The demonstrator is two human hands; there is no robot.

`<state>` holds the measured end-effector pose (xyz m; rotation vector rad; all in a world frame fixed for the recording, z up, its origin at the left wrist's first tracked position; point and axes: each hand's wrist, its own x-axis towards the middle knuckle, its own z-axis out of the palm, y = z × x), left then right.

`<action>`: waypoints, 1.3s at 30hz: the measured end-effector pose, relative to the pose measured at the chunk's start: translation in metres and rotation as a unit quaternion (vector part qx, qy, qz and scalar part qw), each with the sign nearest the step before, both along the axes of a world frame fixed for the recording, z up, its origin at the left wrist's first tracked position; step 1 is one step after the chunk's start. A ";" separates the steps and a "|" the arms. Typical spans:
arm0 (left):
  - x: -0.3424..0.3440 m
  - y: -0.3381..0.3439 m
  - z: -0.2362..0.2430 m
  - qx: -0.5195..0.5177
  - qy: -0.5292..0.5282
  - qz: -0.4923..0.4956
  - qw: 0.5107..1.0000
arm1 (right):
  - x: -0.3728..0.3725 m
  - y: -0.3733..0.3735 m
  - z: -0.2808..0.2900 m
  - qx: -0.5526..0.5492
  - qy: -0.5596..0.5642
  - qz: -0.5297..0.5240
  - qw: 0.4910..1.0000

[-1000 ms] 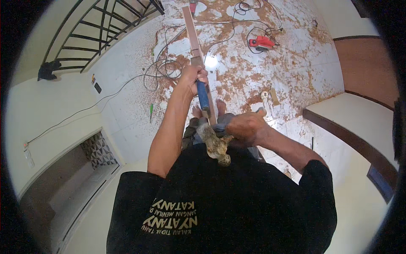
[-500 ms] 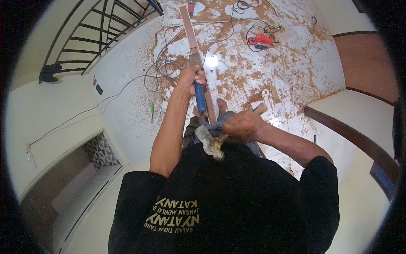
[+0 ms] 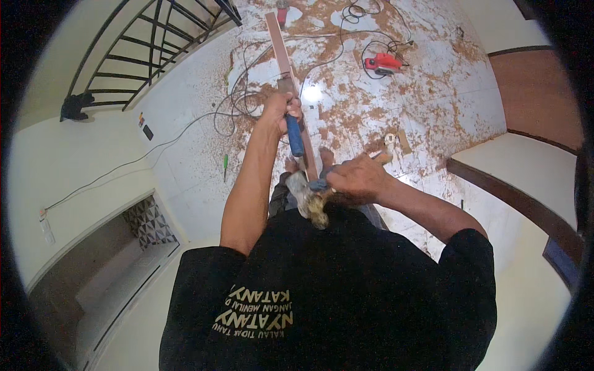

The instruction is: The person chisels a groove into a piece of wood using a hammer and a chisel.

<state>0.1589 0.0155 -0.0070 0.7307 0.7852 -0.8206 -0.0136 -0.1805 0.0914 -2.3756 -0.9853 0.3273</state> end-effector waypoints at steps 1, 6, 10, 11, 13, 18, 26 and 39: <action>0.002 0.001 0.000 0.000 -0.001 -0.001 1.000 | 0.002 0.001 0.002 -0.014 0.009 -0.012 1.000; 0.011 0.003 0.004 0.002 -0.028 -0.022 0.999 | 0.007 0.003 0.003 -0.006 0.107 -0.046 0.993; 0.011 0.007 0.006 -0.005 0.010 -0.021 1.000 | 0.002 0.003 0.014 0.070 0.099 -0.057 0.991; 0.015 0.010 0.007 -0.021 0.025 -0.018 0.999 | 0.004 0.004 0.012 0.072 0.101 -0.057 0.991; 0.019 0.009 0.012 -0.035 0.043 -0.016 0.998 | 0.010 0.006 0.010 0.031 0.012 -0.055 0.998; 0.027 0.005 0.019 -0.031 0.053 -0.014 0.998 | 0.022 0.011 0.018 0.011 0.043 -0.032 0.999; 0.026 0.010 0.012 -0.047 0.043 -0.002 0.998 | 0.021 0.004 0.009 0.015 -0.028 0.012 0.999; 0.017 0.005 0.006 -0.025 0.005 -0.010 1.000 | 0.010 -0.003 -0.014 -0.021 0.008 -0.018 1.000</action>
